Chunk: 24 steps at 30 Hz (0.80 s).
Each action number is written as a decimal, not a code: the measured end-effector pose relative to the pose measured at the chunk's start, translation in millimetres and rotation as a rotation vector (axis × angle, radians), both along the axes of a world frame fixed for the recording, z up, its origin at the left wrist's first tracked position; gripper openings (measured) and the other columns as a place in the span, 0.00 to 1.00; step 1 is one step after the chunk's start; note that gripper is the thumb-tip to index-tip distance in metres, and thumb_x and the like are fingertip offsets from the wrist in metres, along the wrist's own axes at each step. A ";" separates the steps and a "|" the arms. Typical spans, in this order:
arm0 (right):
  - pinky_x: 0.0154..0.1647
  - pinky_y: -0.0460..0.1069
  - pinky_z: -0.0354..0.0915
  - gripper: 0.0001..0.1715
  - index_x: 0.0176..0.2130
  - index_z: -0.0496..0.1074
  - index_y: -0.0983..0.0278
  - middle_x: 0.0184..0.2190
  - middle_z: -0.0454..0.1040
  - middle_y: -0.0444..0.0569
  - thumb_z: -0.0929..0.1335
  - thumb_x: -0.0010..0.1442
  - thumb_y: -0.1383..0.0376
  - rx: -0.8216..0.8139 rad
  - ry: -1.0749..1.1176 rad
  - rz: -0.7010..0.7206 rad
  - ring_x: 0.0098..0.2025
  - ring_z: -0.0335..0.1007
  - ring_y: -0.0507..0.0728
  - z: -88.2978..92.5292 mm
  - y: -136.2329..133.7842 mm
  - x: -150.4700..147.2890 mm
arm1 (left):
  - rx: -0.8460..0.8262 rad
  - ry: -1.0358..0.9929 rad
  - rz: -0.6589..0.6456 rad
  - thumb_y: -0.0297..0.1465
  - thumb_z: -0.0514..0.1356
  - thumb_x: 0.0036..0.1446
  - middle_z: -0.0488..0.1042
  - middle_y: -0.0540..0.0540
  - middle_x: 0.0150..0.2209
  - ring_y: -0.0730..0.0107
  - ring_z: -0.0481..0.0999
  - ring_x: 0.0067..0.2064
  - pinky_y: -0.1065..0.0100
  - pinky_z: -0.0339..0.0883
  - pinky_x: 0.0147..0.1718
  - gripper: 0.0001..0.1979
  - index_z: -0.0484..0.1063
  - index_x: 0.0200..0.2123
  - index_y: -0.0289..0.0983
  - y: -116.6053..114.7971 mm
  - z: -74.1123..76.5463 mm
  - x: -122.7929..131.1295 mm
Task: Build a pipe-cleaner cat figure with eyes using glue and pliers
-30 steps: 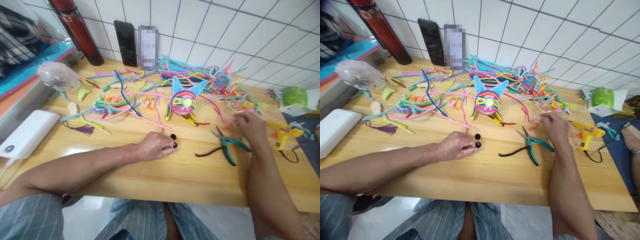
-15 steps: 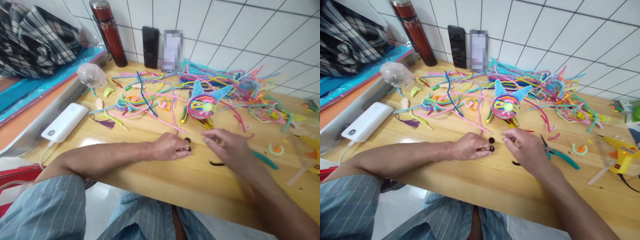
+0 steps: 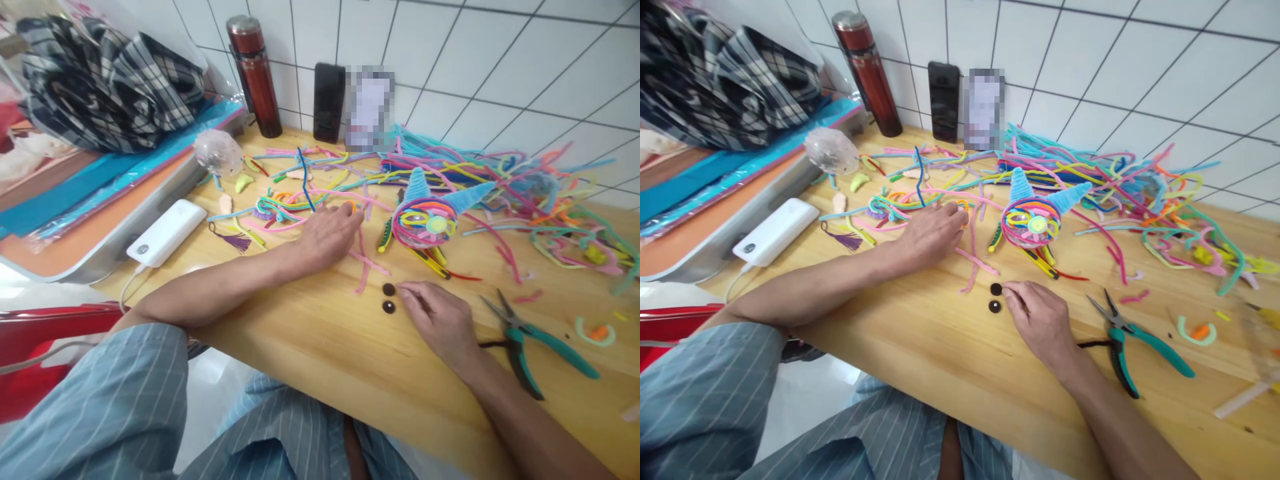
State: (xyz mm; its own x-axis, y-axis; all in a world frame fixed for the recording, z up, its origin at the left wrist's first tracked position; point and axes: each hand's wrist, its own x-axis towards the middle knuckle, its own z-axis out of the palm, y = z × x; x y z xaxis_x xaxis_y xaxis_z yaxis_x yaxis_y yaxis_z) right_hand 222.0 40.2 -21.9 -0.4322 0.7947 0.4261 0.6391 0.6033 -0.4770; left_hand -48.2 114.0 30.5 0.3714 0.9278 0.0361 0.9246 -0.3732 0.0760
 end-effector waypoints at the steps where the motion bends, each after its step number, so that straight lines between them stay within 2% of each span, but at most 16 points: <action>1: 0.42 0.53 0.79 0.09 0.44 0.81 0.55 0.38 0.89 0.46 0.69 0.74 0.64 0.014 -0.001 0.014 0.37 0.87 0.59 -1.0 0.3 -0.4 | 0.018 0.020 0.010 0.21 0.51 0.72 0.79 0.31 0.55 0.49 0.82 0.52 0.57 0.68 0.46 0.18 0.75 0.57 0.33 4.8 -1.9 -3.1; 3: 0.41 0.53 0.79 0.08 0.44 0.81 0.56 0.38 0.89 0.46 0.69 0.74 0.65 0.046 -0.004 0.040 0.37 0.87 0.59 -3.1 1.1 -1.1 | 0.035 0.041 0.026 0.22 0.48 0.74 0.77 0.29 0.57 0.47 0.80 0.56 0.54 0.68 0.50 0.19 0.75 0.57 0.33 13.2 -8.3 -8.5; 7: 0.40 0.52 0.79 0.07 0.45 0.80 0.57 0.37 0.89 0.47 0.70 0.73 0.67 0.100 -0.016 0.074 0.36 0.87 0.58 -6.9 3.3 -1.2 | 0.010 0.071 0.077 0.24 0.49 0.76 0.76 0.29 0.58 0.44 0.79 0.57 0.51 0.65 0.54 0.18 0.76 0.58 0.34 23.4 -21.7 -13.8; 15: 0.40 0.55 0.81 0.08 0.45 0.81 0.54 0.38 0.89 0.45 0.70 0.72 0.66 0.100 -0.018 0.092 0.35 0.87 0.60 -9.6 5.7 -1.1 | 0.059 0.021 0.054 0.25 0.50 0.76 0.77 0.29 0.57 0.44 0.78 0.58 0.51 0.64 0.54 0.17 0.78 0.56 0.33 32.2 -37.0 -16.7; 20: 0.41 0.55 0.81 0.08 0.45 0.82 0.54 0.38 0.89 0.45 0.71 0.72 0.66 0.103 -0.027 0.092 0.35 0.87 0.61 -8.4 6.0 -1.3 | 0.084 -0.100 0.055 0.28 0.50 0.76 0.80 0.31 0.52 0.46 0.79 0.54 0.55 0.65 0.48 0.17 0.79 0.53 0.33 31.4 -32.9 -15.7; 24: 0.40 0.55 0.81 0.09 0.45 0.82 0.53 0.38 0.89 0.45 0.70 0.72 0.65 0.081 -0.027 0.082 0.35 0.87 0.61 -8.9 5.5 -0.4 | 0.124 -0.404 0.097 0.31 0.53 0.76 0.79 0.35 0.51 0.55 0.79 0.49 0.60 0.65 0.45 0.13 0.77 0.48 0.33 30.8 -30.8 -15.5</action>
State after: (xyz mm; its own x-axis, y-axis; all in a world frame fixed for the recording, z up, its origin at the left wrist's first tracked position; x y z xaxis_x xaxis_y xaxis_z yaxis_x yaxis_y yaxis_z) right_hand 221.6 45.7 -30.8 -0.5063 0.7198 0.4749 0.5981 0.6898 -0.4079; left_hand -63.7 144.8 -0.3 0.2162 0.9370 0.2743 0.8611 -0.3154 0.3988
